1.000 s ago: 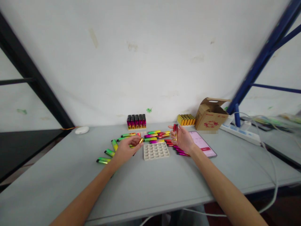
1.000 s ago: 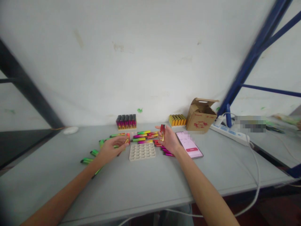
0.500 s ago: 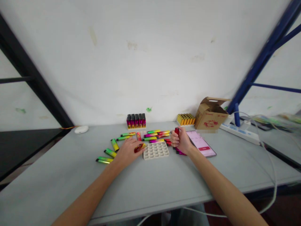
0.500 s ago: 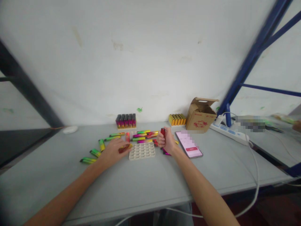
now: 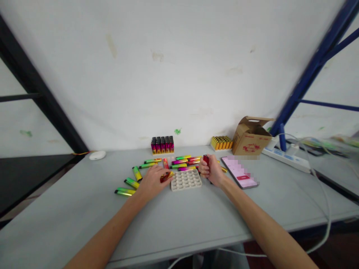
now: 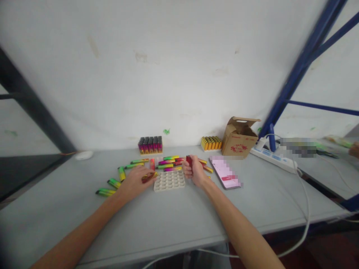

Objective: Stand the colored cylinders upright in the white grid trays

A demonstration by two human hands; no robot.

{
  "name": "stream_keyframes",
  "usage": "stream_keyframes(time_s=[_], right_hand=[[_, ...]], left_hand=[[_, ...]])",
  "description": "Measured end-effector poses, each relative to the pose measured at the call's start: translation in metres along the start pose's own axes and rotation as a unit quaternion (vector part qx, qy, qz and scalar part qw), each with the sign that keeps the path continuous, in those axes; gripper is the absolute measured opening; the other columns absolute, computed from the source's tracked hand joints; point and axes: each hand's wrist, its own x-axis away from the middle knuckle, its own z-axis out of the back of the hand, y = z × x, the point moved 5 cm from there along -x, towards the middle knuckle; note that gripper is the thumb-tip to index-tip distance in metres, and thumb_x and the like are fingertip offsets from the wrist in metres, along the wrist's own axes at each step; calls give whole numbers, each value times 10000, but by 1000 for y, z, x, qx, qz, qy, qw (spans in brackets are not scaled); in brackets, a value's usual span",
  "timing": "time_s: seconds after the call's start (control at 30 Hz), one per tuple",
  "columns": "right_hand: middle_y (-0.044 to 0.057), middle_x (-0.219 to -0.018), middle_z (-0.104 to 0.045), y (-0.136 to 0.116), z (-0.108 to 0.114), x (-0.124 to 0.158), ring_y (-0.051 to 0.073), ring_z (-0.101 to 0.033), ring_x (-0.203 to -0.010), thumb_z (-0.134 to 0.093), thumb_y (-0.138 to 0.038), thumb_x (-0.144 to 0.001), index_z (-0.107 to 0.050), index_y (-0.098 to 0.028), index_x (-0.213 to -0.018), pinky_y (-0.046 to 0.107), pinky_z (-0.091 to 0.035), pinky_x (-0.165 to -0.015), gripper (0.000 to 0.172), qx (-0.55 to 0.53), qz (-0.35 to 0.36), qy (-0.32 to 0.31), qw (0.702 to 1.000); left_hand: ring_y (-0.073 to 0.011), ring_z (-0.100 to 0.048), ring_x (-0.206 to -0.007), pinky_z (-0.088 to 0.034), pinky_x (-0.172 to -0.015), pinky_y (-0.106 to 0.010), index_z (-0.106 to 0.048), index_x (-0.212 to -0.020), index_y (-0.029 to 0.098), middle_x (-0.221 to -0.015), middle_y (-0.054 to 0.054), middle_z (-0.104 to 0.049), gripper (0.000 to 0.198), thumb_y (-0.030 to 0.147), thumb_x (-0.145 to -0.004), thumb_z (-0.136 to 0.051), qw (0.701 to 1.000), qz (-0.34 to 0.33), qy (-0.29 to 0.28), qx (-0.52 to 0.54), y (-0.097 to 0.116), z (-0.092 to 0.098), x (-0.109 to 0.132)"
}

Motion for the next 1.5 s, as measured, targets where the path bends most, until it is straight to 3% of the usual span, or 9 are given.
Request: stream_keyframes(time_s=[0.23, 0.4, 0.53, 0.73, 0.97, 1.1, 1.33, 1.5], right_hand=[[-91, -478, -207, -5, -4, 5, 61, -130, -404, -483, -519, -775, -372, -205, -566, 176, -149, -370, 393, -9, -6, -56, 998], [-70, -484, -296, -10, -6, 9, 62, -214, -402, -512, -561, -760, -466, -181, -611, 175, -174, -379, 410, -10, 12, -62, 998], [-62, -491, -308, -9, -7, 9, 68, -209, -421, -503, -550, -758, -427, -188, -586, 178, -187, -385, 409, -16, 16, -62, 998], [-82, -501, -203, -4, -2, 4, 72, -127, -423, -439, -465, -778, -324, -215, -566, 186, -165, -378, 348, -21, 12, -47, 999], [-90, -499, -201, -3, -2, 1, 64, -124, -418, -471, -499, -757, -340, -209, -563, 187, -138, -377, 373, -14, 10, -30, 999], [-84, -497, -224, -6, -5, 3, 65, -161, -421, -487, -552, -756, -358, -203, -567, 184, -147, -386, 417, -10, 22, -30, 999], [-62, -504, -285, -25, 7, 6, 79, -235, -427, -465, -498, -790, -400, -199, -594, 194, -212, -408, 363, -25, 60, -6, 998], [-23, -575, -447, -27, 13, 6, 100, -368, -467, -466, -521, -813, -526, -185, -698, 205, -254, -416, 360, -20, 86, 35, 996]], left_hand=[[-230, -581, -796, -440, -789, -362, -678, -844, 190, -781, -56, -665, 236, 410, -855, -592, 1000, 5, -5, -6, -1, -1, 0], [-230, -587, -842, -448, -823, -367, -682, -886, 187, -846, -63, -677, 229, 395, -843, -596, 999, 24, 13, 17, -3, 1, 0], [-232, -584, -855, -453, -805, -356, -679, -889, 172, -850, -66, -672, 243, 395, -847, -591, 999, 40, 4, 31, -6, 0, 0], [-230, -582, -847, -449, -774, -341, -678, -870, 174, -837, -61, -666, 238, 398, -835, -608, 998, 48, -4, 45, -7, -2, 1], [-225, -563, -839, -444, -758, -334, -675, -874, 170, -820, -60, -648, 228, 382, -841, -602, 998, 48, -3, 40, -5, -2, 1], [-230, -565, -848, -445, -761, -335, -674, -890, 165, -843, -70, -652, 239, 386, -843, -595, 998, 49, -9, 33, -4, -2, 0], [-217, -545, -779, -428, -741, -330, -668, -845, 177, -758, -43, -624, 217, 378, -844, -586, 999, 39, -8, 30, -2, 0, 0], [-224, -546, -816, -430, -755, -334, -680, -846, 178, -781, -53, -617, 239, 394, -854, -579, 999, 35, -13, 33, 0, 0, 0]])
